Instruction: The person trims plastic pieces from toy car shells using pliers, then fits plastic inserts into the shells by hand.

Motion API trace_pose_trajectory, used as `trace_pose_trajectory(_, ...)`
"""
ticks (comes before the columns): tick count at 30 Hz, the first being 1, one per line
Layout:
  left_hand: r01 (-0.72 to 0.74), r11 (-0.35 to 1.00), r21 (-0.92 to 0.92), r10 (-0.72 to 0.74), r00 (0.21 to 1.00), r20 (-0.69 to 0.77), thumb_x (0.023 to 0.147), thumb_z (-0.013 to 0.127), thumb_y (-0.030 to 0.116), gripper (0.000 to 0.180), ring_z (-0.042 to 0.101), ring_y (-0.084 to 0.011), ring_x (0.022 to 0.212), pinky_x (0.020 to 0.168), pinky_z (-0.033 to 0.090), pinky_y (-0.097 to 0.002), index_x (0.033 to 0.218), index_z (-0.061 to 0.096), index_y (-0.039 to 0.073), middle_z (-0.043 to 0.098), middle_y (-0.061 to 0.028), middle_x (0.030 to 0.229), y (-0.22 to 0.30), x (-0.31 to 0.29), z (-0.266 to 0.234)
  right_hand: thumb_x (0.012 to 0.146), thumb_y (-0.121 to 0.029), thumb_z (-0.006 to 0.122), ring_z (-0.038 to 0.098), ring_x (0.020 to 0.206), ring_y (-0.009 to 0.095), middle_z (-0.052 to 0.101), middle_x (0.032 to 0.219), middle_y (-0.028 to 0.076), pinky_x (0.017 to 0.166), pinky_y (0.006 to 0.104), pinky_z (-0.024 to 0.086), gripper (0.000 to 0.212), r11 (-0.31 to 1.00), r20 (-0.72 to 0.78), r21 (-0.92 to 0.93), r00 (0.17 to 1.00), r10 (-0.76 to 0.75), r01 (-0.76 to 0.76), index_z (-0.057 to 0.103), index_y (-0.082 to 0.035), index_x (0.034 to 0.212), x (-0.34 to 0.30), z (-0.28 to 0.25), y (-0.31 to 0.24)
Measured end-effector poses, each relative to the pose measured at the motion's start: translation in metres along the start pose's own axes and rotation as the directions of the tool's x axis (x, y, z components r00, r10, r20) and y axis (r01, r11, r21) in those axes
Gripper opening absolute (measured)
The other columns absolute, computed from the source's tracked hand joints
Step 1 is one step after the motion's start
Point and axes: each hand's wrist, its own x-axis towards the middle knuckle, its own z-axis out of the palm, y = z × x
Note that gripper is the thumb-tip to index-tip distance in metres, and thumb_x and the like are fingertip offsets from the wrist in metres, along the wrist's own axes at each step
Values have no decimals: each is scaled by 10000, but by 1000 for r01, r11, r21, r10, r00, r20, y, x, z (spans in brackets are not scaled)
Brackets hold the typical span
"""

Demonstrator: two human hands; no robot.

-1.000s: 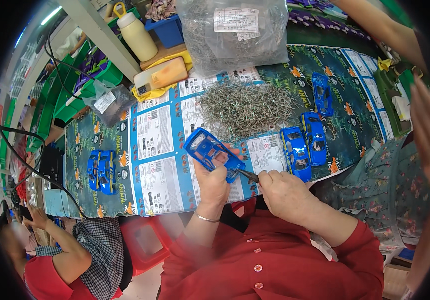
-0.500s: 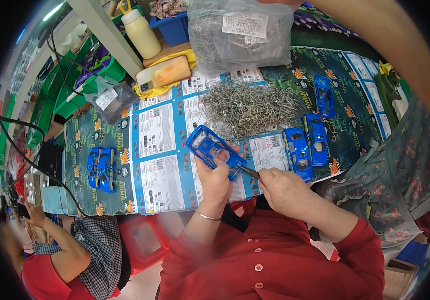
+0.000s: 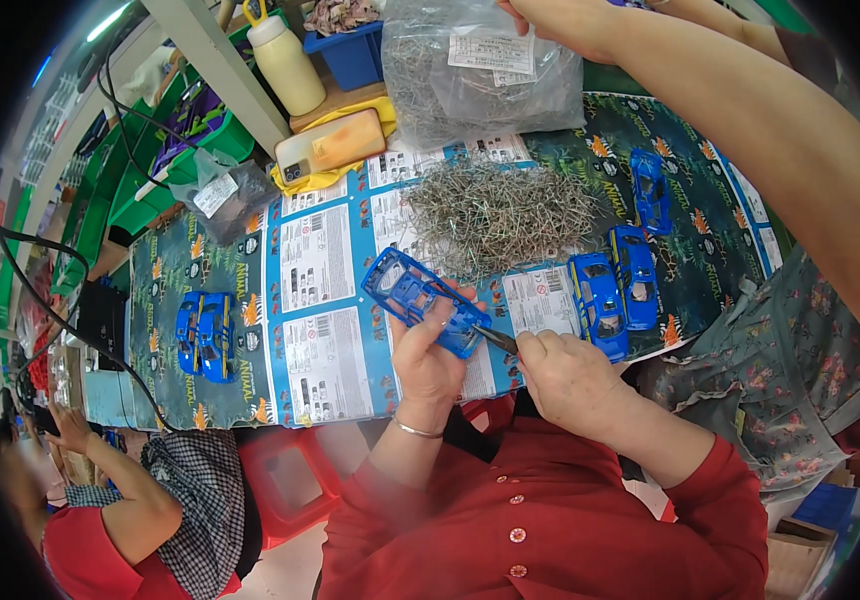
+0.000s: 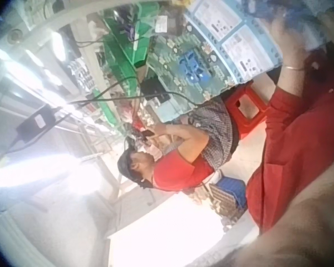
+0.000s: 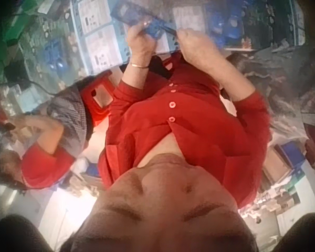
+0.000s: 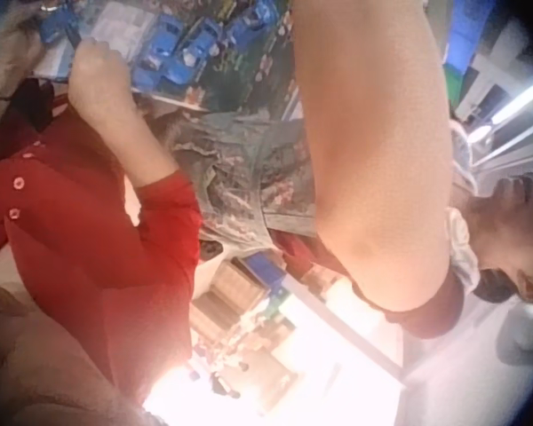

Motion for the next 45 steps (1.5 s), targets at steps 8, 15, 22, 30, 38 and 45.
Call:
trace_pose_trajectory(8,-29,992,-123,34,999,38,707,519,118,419,571,-336,926,805,477,-506,1110,462,18,561,-170,1022,-2,0,-2,746,-72,545,584,618,297,557,687,146,554,368,483,126,1000,5,10,1000,7,-7,477,4,821,-1,-2,-1)
trace_pose_trajectory(15,-54,996,70,52,998,26,610,451,-99,503,567,-310,939,826,486,-504,1101,451,5,538,-146,1001,-2,-2,6,757,-81,544,592,624,302,569,707,158,555,371,490,127,1000,29,26,999,17,-18,483,11,822,1,-1,2)
trace_pose_trajectory(22,-102,974,204,86,993,85,556,345,-144,561,570,-297,932,808,508,-480,1092,438,-9,527,-151,998,-6,-3,9,755,-75,539,597,619,301,575,718,162,565,367,499,124,998,66,56,997,29,-33,490,17,822,3,2,6)
trace_pose_trajectory(30,-110,968,224,99,993,60,551,314,-137,556,585,-292,898,778,522,-450,1083,436,-28,534,-164,971,-9,-2,8,700,-75,550,597,605,267,564,692,134,552,333,501,137,991,35,-105,996,-84,88,500,7,798,6,-2,10)
trace_pose_trajectory(38,-93,964,251,72,993,92,561,306,-141,576,580,-290,899,768,522,-429,1110,409,1,524,-158,981,-7,-1,8,703,-123,545,595,593,205,563,668,94,508,304,494,105,919,61,-337,979,-196,206,537,-28,746,18,-15,7)
trace_pose_trajectory(45,-113,961,251,89,990,105,572,298,-144,572,575,-288,900,772,514,-422,1114,403,6,515,-152,986,-6,-2,10,701,-146,566,607,610,213,580,670,97,512,312,497,133,905,127,-334,964,-235,264,561,-27,758,27,-28,7)
